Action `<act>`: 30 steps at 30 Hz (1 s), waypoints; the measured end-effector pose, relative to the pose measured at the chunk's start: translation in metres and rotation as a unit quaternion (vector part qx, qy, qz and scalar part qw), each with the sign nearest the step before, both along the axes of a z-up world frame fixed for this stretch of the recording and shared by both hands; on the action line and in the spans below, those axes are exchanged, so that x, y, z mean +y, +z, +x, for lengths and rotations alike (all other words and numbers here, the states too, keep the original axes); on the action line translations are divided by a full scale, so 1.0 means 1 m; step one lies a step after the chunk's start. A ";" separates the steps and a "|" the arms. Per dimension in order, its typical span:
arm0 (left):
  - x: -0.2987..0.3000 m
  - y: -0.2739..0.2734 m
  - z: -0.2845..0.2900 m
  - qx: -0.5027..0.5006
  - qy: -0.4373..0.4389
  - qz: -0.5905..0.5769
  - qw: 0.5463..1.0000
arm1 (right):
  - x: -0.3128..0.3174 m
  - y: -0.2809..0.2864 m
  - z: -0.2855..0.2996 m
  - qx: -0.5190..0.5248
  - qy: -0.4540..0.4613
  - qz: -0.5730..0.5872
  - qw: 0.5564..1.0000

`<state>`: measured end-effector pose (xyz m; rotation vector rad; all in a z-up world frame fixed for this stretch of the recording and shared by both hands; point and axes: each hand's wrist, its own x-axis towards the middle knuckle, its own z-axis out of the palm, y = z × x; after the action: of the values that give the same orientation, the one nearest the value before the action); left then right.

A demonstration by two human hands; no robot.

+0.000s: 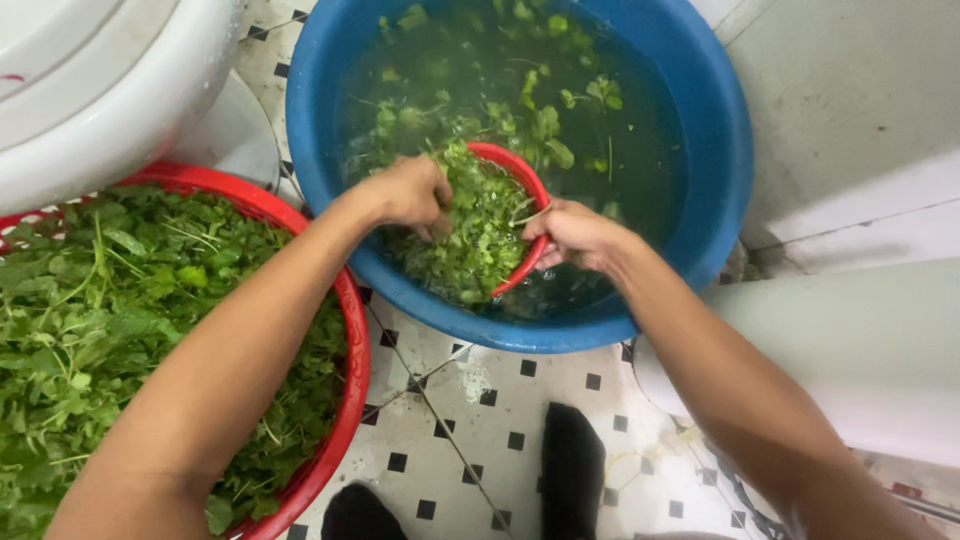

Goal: The person washes leafy green vegetables by hand in a blue basin of water, then transfers them into a red colander. The person uses a small red strainer to scoop remaining greens from the water and adds them to the colander. Finally, the person drains the water from the basin and refills it from a wall tap.

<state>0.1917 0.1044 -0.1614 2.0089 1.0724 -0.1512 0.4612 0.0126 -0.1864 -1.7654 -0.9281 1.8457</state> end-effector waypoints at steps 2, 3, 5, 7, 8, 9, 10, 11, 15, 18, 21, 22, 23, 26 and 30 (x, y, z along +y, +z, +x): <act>0.001 0.018 0.002 -0.067 0.010 0.081 0.994 | 0.003 0.006 -0.004 0.061 -0.009 0.010 0.998; 0.004 0.031 0.003 -0.112 -0.023 0.136 0.984 | 0.004 0.010 -0.006 0.092 -0.013 0.015 0.996; 0.001 0.056 0.001 -0.120 -0.037 0.227 0.966 | 0.008 0.018 -0.011 0.102 -0.056 0.015 0.993; -0.001 0.081 -0.004 -0.047 -0.001 0.299 0.953 | 0.012 0.025 -0.009 0.115 -0.083 0.029 0.989; -0.001 0.092 -0.006 -0.071 0.025 0.334 0.940 | 0.014 0.028 -0.007 0.124 -0.087 0.041 0.988; 0.000 0.101 -0.008 -0.095 0.051 0.368 0.924 | 0.016 0.031 -0.003 0.134 -0.092 0.053 0.985; 0.001 0.107 -0.010 -0.120 0.078 0.401 0.905 | 0.019 0.034 0.001 0.117 -0.109 0.059 0.985; 0.002 0.110 -0.011 -0.147 0.102 0.395 0.901 | 0.021 0.036 0.006 0.101 -0.126 0.064 0.985; 0.016 0.091 -0.010 -0.334 0.162 0.304 0.878 | 0.021 0.047 0.031 0.083 -0.168 0.091 0.978; 0.029 0.053 -0.010 -0.387 0.245 0.182 0.870 | 0.018 0.067 0.058 0.011 -0.229 0.096 0.968; 0.041 0.015 -0.014 -0.300 0.338 0.132 0.882 | 0.019 0.092 0.081 -0.056 -0.259 0.160 0.951; 0.044 0.005 -0.015 -0.260 0.364 0.128 0.885 | 0.018 0.100 0.088 -0.087 -0.253 0.188 0.945; 0.046 -0.004 -0.017 -0.258 0.381 0.108 0.882 | 0.019 0.106 0.091 -0.119 -0.246 0.216 0.937; 0.053 -0.024 -0.017 -0.276 0.418 0.043 0.864 | 0.016 0.114 0.093 -0.191 -0.298 0.273 0.895; 0.063 -0.040 -0.011 -0.299 0.450 -0.058 0.839 | 0.011 0.108 0.090 -0.307 -0.299 0.284 0.858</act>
<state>0.1806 0.1671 -0.2018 1.1194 1.3972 0.8322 0.5513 0.0239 -0.0787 -1.9437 -0.8620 0.5337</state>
